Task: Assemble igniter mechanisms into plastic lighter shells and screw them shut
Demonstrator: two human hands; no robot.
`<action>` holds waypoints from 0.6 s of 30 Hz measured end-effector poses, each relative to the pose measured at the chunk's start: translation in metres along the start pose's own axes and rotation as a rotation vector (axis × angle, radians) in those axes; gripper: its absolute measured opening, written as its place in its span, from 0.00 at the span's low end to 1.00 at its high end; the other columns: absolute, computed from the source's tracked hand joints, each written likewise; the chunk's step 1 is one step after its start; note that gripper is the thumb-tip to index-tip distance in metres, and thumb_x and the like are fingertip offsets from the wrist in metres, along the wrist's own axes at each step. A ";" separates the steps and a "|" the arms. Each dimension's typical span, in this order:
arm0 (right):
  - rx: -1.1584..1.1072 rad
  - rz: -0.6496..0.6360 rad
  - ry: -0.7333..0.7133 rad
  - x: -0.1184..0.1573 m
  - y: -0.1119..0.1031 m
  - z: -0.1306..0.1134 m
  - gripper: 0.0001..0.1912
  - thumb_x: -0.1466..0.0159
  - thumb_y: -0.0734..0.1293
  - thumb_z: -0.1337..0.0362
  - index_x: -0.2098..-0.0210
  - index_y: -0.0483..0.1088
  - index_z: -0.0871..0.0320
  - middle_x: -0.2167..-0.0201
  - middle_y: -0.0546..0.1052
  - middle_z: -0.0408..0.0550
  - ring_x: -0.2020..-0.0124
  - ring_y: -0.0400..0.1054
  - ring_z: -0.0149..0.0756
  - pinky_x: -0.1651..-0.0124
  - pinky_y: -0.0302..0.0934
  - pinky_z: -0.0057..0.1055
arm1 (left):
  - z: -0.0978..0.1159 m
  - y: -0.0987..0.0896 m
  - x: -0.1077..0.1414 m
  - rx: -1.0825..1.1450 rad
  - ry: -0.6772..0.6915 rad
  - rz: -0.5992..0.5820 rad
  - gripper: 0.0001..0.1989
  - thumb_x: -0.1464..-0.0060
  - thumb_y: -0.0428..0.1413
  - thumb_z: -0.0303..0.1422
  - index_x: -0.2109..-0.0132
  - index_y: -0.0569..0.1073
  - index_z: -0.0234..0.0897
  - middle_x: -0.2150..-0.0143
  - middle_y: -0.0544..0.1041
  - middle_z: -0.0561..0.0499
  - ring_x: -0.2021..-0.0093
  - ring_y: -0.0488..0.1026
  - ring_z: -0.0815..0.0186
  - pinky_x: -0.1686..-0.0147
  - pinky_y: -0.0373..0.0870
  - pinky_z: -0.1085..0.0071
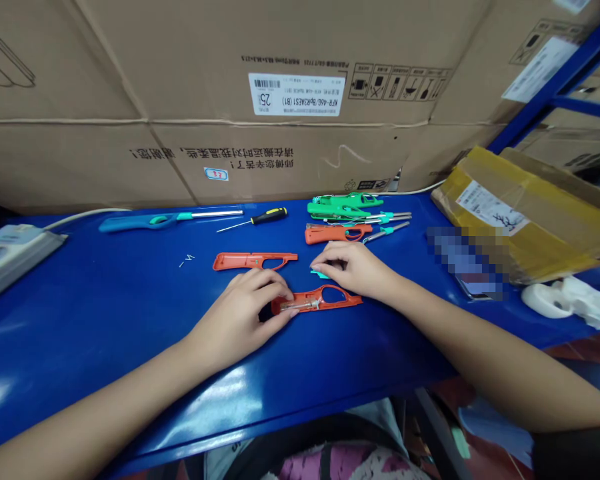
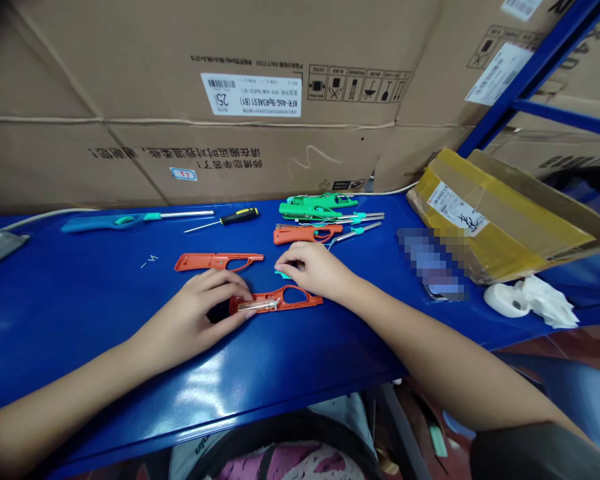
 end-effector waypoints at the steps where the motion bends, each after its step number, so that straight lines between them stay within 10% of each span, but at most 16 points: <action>1: 0.028 0.029 -0.028 0.000 -0.001 -0.003 0.06 0.36 0.70 0.66 0.62 0.80 0.59 0.65 0.78 0.49 0.64 0.72 0.35 0.59 0.66 0.33 | 0.000 0.001 0.000 0.018 -0.002 0.005 0.06 0.35 0.56 0.37 0.56 0.76 0.40 0.54 0.77 0.48 0.52 0.73 0.60 0.49 0.70 0.58; 9: 0.204 0.108 -0.054 0.005 -0.034 -0.010 0.08 0.33 0.65 0.65 0.59 0.77 0.58 0.61 0.77 0.50 0.60 0.71 0.38 0.54 0.65 0.36 | -0.014 -0.025 -0.002 0.126 -0.045 0.136 0.09 0.36 0.58 0.39 0.57 0.77 0.39 0.57 0.80 0.48 0.53 0.76 0.60 0.50 0.73 0.60; 18: 0.550 -0.073 0.107 0.013 -0.087 0.042 0.08 0.39 0.64 0.69 0.62 0.74 0.57 0.60 0.75 0.52 0.61 0.70 0.43 0.58 0.63 0.37 | -0.048 -0.032 0.000 -0.130 -0.092 0.115 0.12 0.38 0.58 0.41 0.55 0.79 0.40 0.55 0.78 0.45 0.54 0.74 0.55 0.53 0.72 0.54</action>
Point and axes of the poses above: each hand's wrist, its own x-axis away from the middle knuckle, its own y-axis out of the palm, z = x × y, the point moved 9 cm from there along -x, towards the middle knuckle
